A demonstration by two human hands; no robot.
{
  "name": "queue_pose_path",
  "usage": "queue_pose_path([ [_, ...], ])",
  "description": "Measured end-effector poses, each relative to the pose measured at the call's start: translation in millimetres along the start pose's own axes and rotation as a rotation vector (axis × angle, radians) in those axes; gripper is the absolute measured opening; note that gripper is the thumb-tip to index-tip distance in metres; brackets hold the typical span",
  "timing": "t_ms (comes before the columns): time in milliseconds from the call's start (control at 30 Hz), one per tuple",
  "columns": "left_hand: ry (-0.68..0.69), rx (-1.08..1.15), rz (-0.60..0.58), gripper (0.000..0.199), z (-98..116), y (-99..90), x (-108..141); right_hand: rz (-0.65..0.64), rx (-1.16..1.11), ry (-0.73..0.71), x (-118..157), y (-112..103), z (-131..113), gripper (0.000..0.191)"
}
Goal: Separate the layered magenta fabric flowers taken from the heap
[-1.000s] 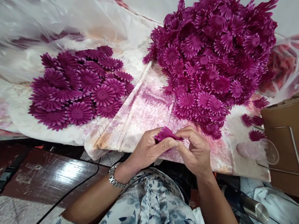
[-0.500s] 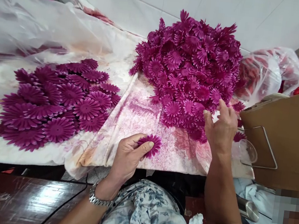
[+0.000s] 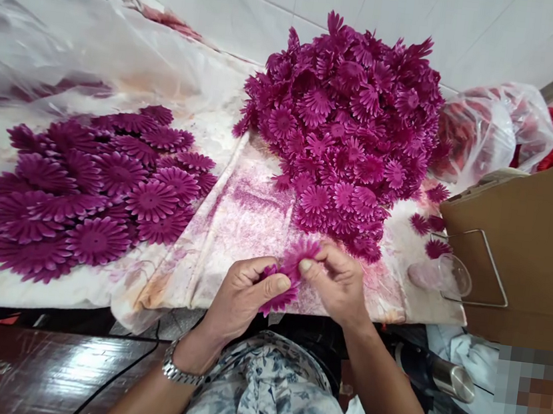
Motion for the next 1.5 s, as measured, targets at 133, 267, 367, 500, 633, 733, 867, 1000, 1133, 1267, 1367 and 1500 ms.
queue_pose_path([
  [133,-0.021,0.064,0.076,0.038,3,-2.6,0,0.286,0.530,-0.133,-42,-44,-2,0.020],
  [267,-0.035,0.067,0.131,0.033,1,-2.2,-4,0.440,0.830,-0.297,-57,-62,-11,0.029],
  [367,0.088,0.032,0.185,0.030,3,-4.2,-7,0.124,0.541,-0.254,-34,-34,-13,0.023],
  [500,0.215,-0.046,0.214,0.036,4,-3.4,-7,-0.149,0.143,0.013,8,12,-7,0.016],
  [633,0.152,-0.073,0.165,0.036,-1,-1.7,-4,-0.104,-0.043,0.173,18,22,3,0.021],
  [733,0.099,-0.096,0.080,0.026,-1,-1.7,-2,-0.050,-0.081,0.197,15,14,8,0.017],
  [867,0.048,-0.045,0.022,0.025,0,-2.9,0,-0.154,-0.194,0.214,14,11,10,0.020],
  [1000,0.072,0.040,0.098,0.024,0,-5.1,0,-0.131,-0.133,0.124,14,7,6,0.015],
  [1133,0.131,0.034,0.130,0.030,-2,-2.7,0,0.078,0.025,-0.072,11,-3,-4,0.010],
  [1267,0.112,-0.057,0.124,0.045,-7,-1.6,-1,-0.017,0.076,-0.156,10,2,-11,0.013],
  [1367,0.085,-0.065,0.077,0.053,-8,-1.8,-1,-0.156,0.061,-0.125,11,10,-9,0.006],
  [1500,0.086,-0.104,-0.062,0.045,-3,-0.5,1,-0.074,0.073,-0.158,6,8,-9,0.006],
])
Point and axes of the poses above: each hand's wrist, its own x-axis away from the middle knuckle, its own y-axis out of the palm, z = x × y, the point moved 4 cm from there along -x, towards the middle knuckle, and after that the axes turned 9 degrees about z, right-handed, at the moved point
